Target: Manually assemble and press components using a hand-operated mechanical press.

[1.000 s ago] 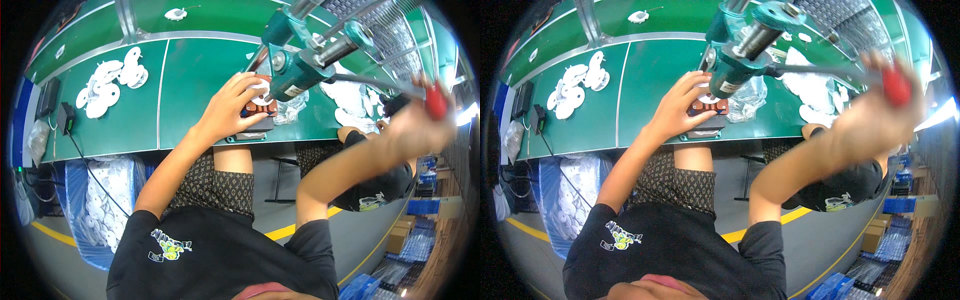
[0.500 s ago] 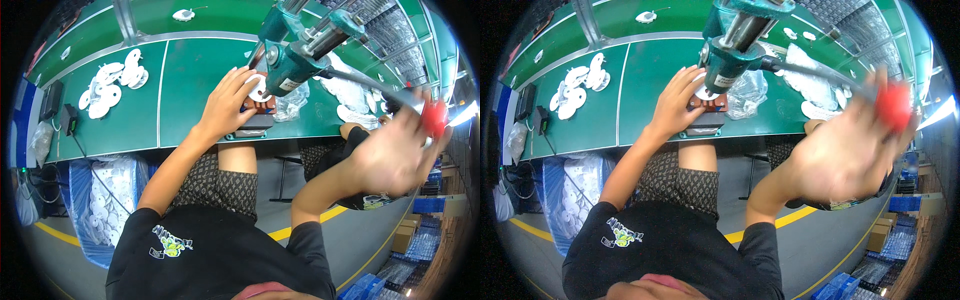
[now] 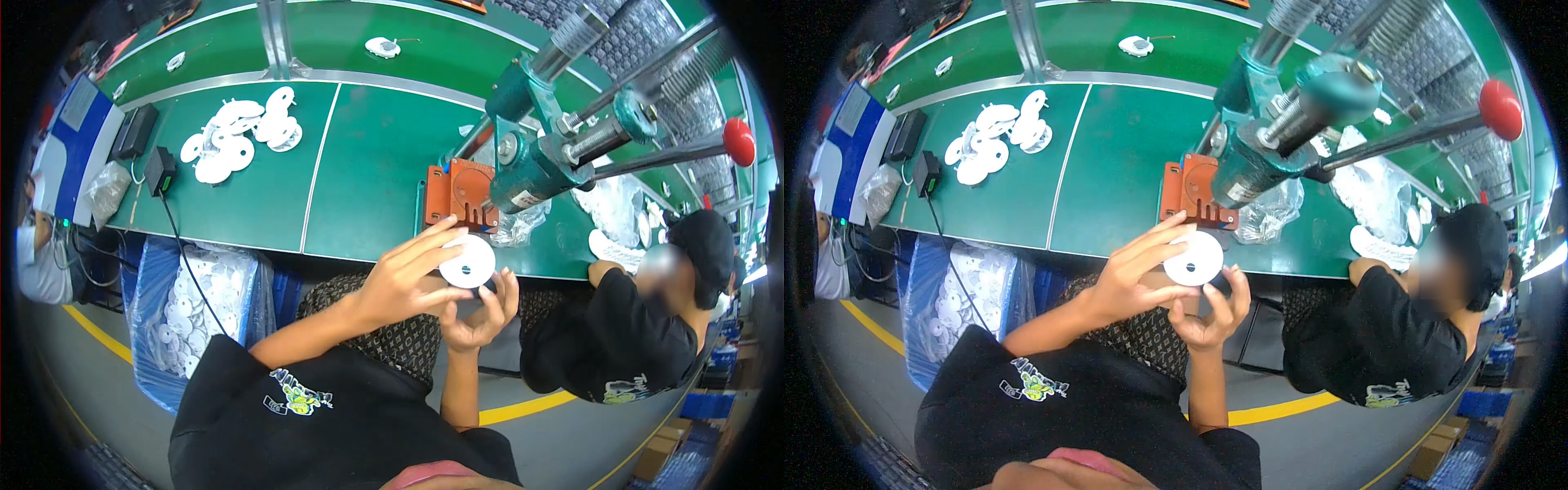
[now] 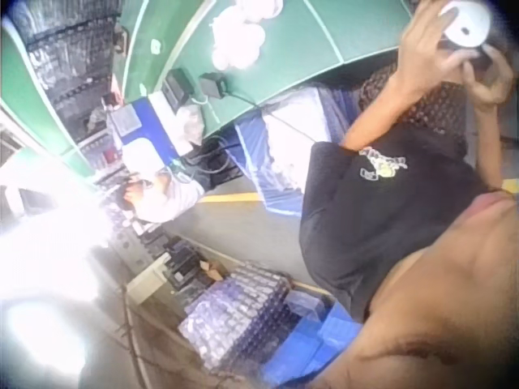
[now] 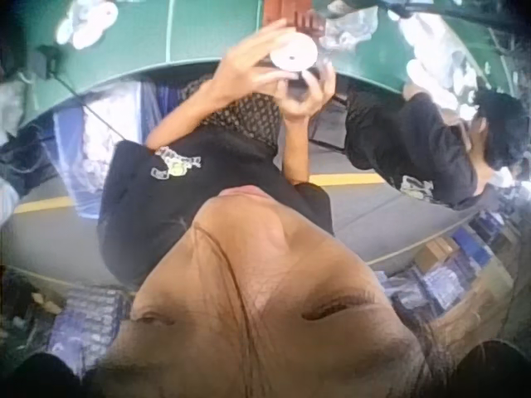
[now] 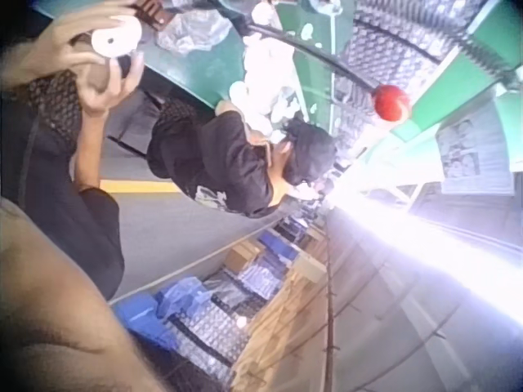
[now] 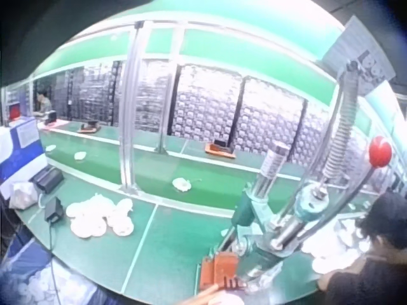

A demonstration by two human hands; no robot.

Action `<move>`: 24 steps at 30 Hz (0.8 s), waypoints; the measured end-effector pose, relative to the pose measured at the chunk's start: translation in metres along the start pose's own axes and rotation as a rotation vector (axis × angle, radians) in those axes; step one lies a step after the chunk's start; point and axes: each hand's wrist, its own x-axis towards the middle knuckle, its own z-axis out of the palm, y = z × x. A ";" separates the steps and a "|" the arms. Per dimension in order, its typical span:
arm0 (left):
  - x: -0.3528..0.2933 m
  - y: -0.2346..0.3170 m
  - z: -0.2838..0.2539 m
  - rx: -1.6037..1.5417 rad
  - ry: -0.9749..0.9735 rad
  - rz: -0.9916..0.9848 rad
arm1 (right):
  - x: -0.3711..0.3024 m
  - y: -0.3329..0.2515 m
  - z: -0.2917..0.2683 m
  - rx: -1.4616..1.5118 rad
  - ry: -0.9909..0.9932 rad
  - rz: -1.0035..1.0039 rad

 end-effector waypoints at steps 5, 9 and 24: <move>-0.005 0.013 -0.018 -0.744 -0.119 -0.617 | 0.018 -0.006 -0.004 -0.105 -0.130 -0.036; -0.025 0.008 -0.019 -0.963 -0.156 -0.877 | 0.019 -0.004 0.009 -0.056 -0.122 -0.058; -0.003 -0.193 -0.152 0.968 0.042 -0.386 | 0.089 0.259 -0.029 -0.607 0.050 0.269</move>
